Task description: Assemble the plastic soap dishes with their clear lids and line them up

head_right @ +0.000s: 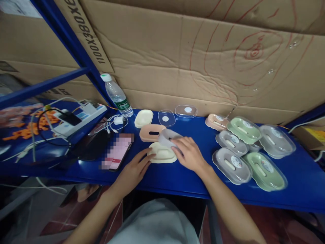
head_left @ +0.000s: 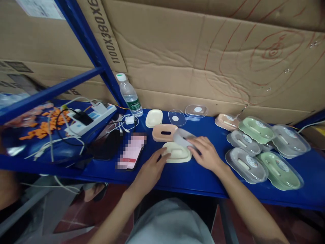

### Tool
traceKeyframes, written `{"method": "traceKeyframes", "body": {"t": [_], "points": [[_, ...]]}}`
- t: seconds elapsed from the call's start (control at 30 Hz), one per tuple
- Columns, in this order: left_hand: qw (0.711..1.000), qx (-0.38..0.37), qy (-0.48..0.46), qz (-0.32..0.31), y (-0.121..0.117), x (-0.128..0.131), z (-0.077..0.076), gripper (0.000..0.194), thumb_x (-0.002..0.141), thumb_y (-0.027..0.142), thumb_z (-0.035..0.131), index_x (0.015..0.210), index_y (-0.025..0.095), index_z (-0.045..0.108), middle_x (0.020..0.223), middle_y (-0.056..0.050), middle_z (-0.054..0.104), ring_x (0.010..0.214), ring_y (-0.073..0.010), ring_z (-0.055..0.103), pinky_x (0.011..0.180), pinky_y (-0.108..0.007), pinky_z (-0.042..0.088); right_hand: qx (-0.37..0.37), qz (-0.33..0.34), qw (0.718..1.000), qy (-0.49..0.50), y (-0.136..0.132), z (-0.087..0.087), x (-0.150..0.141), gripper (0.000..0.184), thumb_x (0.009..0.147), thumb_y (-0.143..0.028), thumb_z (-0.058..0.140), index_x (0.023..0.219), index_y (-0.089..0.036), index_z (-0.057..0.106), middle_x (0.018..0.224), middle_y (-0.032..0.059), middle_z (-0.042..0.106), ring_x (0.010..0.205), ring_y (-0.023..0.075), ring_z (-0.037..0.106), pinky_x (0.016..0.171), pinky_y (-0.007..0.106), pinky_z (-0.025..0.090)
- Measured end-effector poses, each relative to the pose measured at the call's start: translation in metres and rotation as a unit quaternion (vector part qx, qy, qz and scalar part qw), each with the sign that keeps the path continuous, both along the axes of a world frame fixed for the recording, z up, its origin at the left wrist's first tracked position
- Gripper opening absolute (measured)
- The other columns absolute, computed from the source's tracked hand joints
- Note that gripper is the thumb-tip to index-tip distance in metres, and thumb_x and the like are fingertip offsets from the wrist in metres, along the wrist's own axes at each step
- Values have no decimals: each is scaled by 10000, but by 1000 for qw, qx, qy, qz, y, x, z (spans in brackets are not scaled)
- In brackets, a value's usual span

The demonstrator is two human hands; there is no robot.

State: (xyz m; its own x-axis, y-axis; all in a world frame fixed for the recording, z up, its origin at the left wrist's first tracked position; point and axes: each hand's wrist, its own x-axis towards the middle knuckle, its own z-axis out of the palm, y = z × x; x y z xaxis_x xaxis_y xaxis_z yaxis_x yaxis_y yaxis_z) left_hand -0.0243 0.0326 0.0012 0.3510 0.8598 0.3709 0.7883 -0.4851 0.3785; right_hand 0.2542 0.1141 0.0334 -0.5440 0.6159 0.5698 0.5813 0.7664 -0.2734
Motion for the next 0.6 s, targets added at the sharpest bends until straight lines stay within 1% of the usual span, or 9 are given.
{"method": "traceKeyframes", "body": {"t": [0.1,0.23,0.3,0.4,0.5,0.6], "points": [[997,-21,-60,49,9,-2,1,508,1050,162,545,1539,288,486,1547,-128,557,1453,-277,580,1192,-494,534,-16,48,998,-38,-6,-6,-11,302,1096,-292,535,1344,-223,692,1241,103,771,1124,251,708,966,435,553],[990,-50,-113,60,6,0,1,663,1036,187,598,1627,335,337,1559,-132,529,1483,-275,546,1226,-506,491,4,98,993,-68,-11,-6,-20,277,1092,-248,534,1304,-192,704,1273,110,761,1215,254,693,1036,441,543],[991,-54,-109,55,3,0,-2,670,1029,213,631,1624,351,356,1619,-137,474,1519,-298,507,1222,-522,491,13,109,990,-85,-13,-5,-24,274,1096,-230,526,1295,-189,710,1292,106,761,1232,251,692,1055,442,539],[994,-58,-92,32,1,1,-5,623,1027,253,658,1596,350,425,1688,-137,408,1553,-318,467,1217,-529,496,27,102,988,-109,-17,-4,-28,280,1102,-236,523,1291,-194,725,1243,97,785,1154,249,720,999,432,565],[994,-51,-99,23,1,1,-5,553,1036,290,654,1557,317,471,1654,-142,468,1524,-301,513,1207,-517,513,36,95,986,-133,-21,-5,-31,285,1102,-263,537,1298,-196,732,1220,96,792,1119,255,725,962,424,576],[993,-30,-115,26,0,-2,-3,421,1039,306,653,1447,278,552,1589,-141,544,1472,-284,573,1195,-499,530,35,107,982,-155,-24,-7,-32,309,1097,-333,564,1334,-203,715,1289,102,771,1188,264,706,1012,434,564]]}}
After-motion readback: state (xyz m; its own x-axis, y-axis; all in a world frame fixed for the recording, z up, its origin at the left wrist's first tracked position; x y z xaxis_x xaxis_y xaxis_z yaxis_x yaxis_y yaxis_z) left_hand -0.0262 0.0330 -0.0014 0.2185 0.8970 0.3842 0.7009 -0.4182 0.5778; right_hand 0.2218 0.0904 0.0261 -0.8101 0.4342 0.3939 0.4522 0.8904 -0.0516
